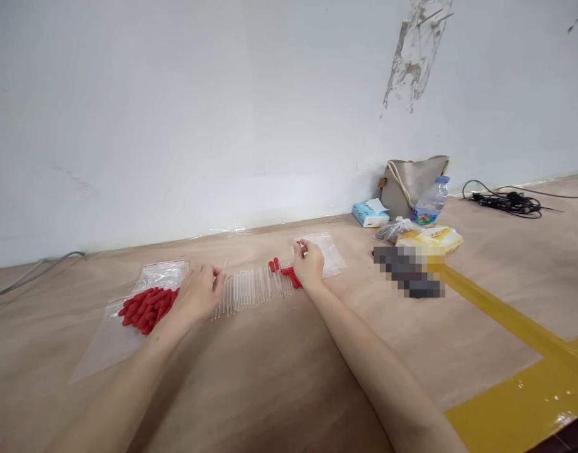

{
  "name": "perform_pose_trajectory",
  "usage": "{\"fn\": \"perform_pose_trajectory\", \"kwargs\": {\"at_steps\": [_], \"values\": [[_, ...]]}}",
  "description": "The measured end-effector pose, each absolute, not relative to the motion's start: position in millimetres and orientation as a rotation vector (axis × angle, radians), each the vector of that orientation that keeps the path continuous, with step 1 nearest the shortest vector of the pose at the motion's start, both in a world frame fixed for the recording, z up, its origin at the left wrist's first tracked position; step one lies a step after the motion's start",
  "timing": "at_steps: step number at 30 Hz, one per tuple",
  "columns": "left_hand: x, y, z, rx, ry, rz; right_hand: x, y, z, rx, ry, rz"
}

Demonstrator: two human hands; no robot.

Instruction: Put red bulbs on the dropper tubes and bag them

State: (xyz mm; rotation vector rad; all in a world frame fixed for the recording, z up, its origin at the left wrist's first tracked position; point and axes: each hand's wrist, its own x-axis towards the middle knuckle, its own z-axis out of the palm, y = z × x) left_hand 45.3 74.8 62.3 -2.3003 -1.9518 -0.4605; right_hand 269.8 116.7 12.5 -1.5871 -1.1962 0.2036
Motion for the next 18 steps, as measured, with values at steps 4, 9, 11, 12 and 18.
{"fn": "perform_pose_trajectory", "kwargs": {"at_steps": [4, 9, 11, 12, 18], "values": [[21.9, 45.7, 42.2, -2.609, -1.625, -0.550, 247.2, 95.5, 14.0, -1.253, -1.383, 0.172], [-1.8, 25.2, 0.5, -2.705, -1.262, -0.936, 217.3, 53.7, 5.1, -0.931, -1.825, 0.260], [-4.4, 23.2, -7.7, -2.708, -1.240, -1.045, 212.5, 42.2, 0.3, -0.877, -1.923, 0.309], [-4.5, 23.0, -9.9, -2.715, -1.244, -1.068, 211.5, 38.5, -1.8, -0.874, -1.950, 0.327], [-1.8, 24.1, -13.1, -2.813, -1.199, -1.069, 212.5, 32.9, -6.7, -0.901, -1.945, 0.363]]}}
